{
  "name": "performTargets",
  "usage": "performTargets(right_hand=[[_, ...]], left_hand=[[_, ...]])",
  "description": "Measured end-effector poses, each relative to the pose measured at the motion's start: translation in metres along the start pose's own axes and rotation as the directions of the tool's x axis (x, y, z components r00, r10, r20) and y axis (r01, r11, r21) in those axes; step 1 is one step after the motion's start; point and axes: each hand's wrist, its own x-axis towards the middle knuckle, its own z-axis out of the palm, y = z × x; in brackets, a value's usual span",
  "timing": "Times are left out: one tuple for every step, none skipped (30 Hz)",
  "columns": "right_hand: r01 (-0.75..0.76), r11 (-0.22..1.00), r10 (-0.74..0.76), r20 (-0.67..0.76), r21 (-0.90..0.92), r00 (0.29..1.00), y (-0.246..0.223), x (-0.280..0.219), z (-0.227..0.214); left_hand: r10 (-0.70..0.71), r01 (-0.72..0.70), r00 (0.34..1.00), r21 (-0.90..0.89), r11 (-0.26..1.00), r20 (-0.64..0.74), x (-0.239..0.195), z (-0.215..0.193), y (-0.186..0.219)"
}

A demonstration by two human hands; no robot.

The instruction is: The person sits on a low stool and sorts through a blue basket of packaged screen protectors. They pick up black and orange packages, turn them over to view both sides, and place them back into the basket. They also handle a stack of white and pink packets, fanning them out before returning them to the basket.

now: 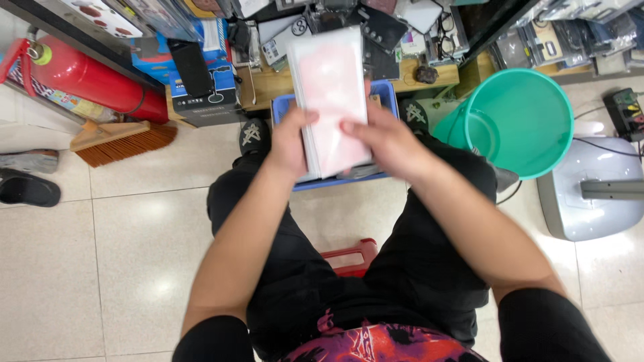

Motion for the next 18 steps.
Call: performTargets(right_hand=[[0.001,1.000,-0.001,0.006,-0.001,1.000,0.014,0.001,-0.002],[-0.020,0.997,0.023,-0.045,0.069,0.999,0.029,0.001,-0.004],[-0.038,0.990,0.052,-0.095,0.139,0.994,0.044,0.001,-0.006],[-0.045,0.989,0.059,-0.093,0.143,0.994,0.044,0.000,-0.007],[-0.045,0.996,0.052,-0.096,0.081,0.994,0.044,-0.002,-0.008],[-0.045,0.999,0.047,-0.098,0.018,0.994,0.043,-0.003,-0.008],[-0.052,0.998,0.054,-0.096,0.021,0.994,0.040,-0.005,-0.005],[-0.067,0.998,0.065,-0.104,-0.019,0.992,0.036,-0.005,-0.004],[-0.083,0.995,0.076,-0.111,-0.060,0.991,0.032,-0.006,-0.002],[-0.085,0.995,0.078,-0.111,-0.059,0.991,0.028,-0.005,-0.001],[-0.076,0.995,0.069,-0.119,-0.058,0.990,0.024,-0.004,0.001],[-0.069,0.996,0.062,-0.128,-0.055,0.990,0.021,-0.005,0.003],[-0.074,0.996,0.066,-0.128,-0.053,0.990,0.028,-0.005,0.000],[-0.069,0.997,0.065,-0.155,-0.022,0.986,0.035,-0.005,-0.003],[-0.064,0.998,0.065,-0.181,0.009,0.981,0.041,-0.006,-0.006],[-0.068,0.998,0.069,-0.186,0.011,0.980,0.040,-0.007,-0.007],[-0.065,0.998,0.062,-0.220,-0.006,0.974,0.039,-0.008,-0.007],[-0.058,0.998,0.050,-0.251,-0.025,0.967,0.037,-0.007,-0.008]], left_hand=[[0.005,-0.005,1.000,0.001,1.000,-0.002,-0.005,0.003,-0.002],[0.019,-0.020,0.999,-0.034,0.999,-0.037,-0.011,0.005,-0.005],[0.031,-0.036,0.997,-0.068,0.997,-0.073,-0.017,0.008,-0.008],[0.027,-0.033,0.996,-0.069,0.997,-0.080,-0.015,0.007,-0.010],[0.050,-0.053,0.998,-0.110,0.993,-0.029,-0.013,0.006,-0.012],[0.075,-0.071,0.997,-0.153,0.986,0.020,-0.011,0.005,-0.014],[0.072,-0.069,0.997,-0.155,0.986,0.013,-0.011,-0.007,-0.021],[0.077,-0.079,0.997,-0.097,0.992,-0.020,-0.007,-0.018,-0.028],[0.084,-0.086,0.995,-0.039,0.996,-0.052,-0.004,-0.030,-0.035],[0.084,-0.086,0.995,-0.040,0.996,-0.054,-0.005,-0.021,-0.028],[0.088,-0.090,0.994,-0.039,0.995,-0.061,-0.007,-0.012,-0.022],[0.090,-0.093,0.993,-0.039,0.995,-0.071,-0.011,-0.004,-0.017],[0.088,-0.091,0.993,-0.040,0.995,-0.075,-0.012,-0.002,-0.015],[0.083,-0.089,0.993,-0.065,0.994,-0.082,-0.013,0.001,-0.014],[0.079,-0.087,0.993,-0.091,0.992,-0.090,-0.014,0.004,-0.013],[0.072,-0.081,0.993,-0.093,0.992,-0.091,-0.016,0.004,-0.012],[0.087,-0.098,0.990,-0.088,0.991,-0.113,-0.018,0.005,-0.011],[0.107,-0.118,0.985,-0.082,0.990,-0.132,-0.018,0.005,-0.009]])
